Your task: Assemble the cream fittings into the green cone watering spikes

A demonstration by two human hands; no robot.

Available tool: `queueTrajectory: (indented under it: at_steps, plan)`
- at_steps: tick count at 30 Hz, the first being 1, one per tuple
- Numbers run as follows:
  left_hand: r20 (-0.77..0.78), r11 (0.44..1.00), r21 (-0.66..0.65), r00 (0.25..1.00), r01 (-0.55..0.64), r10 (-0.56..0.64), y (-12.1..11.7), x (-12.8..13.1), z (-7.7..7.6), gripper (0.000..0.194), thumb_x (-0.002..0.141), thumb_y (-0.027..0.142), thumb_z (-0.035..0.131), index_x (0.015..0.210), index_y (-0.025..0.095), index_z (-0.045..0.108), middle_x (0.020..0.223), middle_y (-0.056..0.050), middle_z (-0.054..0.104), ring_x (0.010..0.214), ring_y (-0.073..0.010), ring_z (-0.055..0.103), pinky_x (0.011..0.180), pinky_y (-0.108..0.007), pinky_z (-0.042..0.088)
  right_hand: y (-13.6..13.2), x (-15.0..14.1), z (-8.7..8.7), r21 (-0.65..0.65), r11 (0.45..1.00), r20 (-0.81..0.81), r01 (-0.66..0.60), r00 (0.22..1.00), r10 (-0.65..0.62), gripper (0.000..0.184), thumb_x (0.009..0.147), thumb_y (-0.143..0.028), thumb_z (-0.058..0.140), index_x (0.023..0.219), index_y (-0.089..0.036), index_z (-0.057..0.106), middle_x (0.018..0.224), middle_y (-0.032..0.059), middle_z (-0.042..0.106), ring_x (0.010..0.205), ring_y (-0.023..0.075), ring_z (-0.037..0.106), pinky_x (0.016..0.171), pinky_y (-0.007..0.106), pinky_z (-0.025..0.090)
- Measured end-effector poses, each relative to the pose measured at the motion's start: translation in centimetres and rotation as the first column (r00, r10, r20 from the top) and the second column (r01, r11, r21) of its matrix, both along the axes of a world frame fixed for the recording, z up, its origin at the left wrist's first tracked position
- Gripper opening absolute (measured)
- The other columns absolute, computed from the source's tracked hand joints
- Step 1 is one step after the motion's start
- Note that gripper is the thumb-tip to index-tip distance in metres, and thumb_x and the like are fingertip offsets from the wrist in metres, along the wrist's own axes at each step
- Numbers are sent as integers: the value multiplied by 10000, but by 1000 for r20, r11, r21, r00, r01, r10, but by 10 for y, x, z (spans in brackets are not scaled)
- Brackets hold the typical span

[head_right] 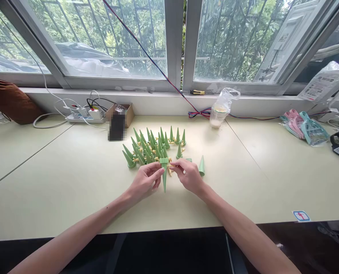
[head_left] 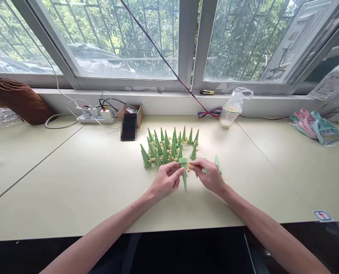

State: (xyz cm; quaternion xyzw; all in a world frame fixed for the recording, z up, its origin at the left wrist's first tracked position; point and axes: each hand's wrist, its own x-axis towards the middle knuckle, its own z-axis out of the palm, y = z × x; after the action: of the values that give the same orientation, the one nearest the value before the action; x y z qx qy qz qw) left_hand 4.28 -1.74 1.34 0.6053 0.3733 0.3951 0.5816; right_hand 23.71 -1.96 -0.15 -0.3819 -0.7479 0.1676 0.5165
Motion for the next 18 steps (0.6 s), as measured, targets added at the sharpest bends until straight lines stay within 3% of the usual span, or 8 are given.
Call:
queueTrajectory:
  at_steps: [5, 12, 18]
  plan:
    - [-32, 996, 94, 999, 1, 2, 0, -2, -2, 272, 904, 412, 653, 906, 140, 646, 601, 33, 558, 420, -62, 464, 406, -186, 390, 0, 1, 0, -57, 998, -10, -23, 1000, 23, 184, 988, -325, 571, 926, -183, 671, 723, 31, 675, 525, 129, 571, 530, 267, 489]
    - [-47, 978, 209, 999, -9, 19, 2, -3, -5, 217, 906, 348, 657, 952, 138, 686, 603, 29, 539, 437, -64, 468, 417, -185, 390, 0, 2, 1, -72, 997, 28, -42, 999, 44, 178, 985, -283, 546, 881, -175, 643, 676, 24, 636, 551, 138, 551, 532, 258, 450]
    - [-100, 917, 395, 990, -51, 98, 2, -3, -9, 175, 918, 314, 649, 911, 163, 736, 795, -9, 544, 494, -44, 480, 447, -184, 401, 0, 3, 1, -69, 996, 75, -54, 995, 60, 207, 987, -272, 523, 827, -179, 617, 627, 7, 597, 519, 129, 502, 517, 252, 412]
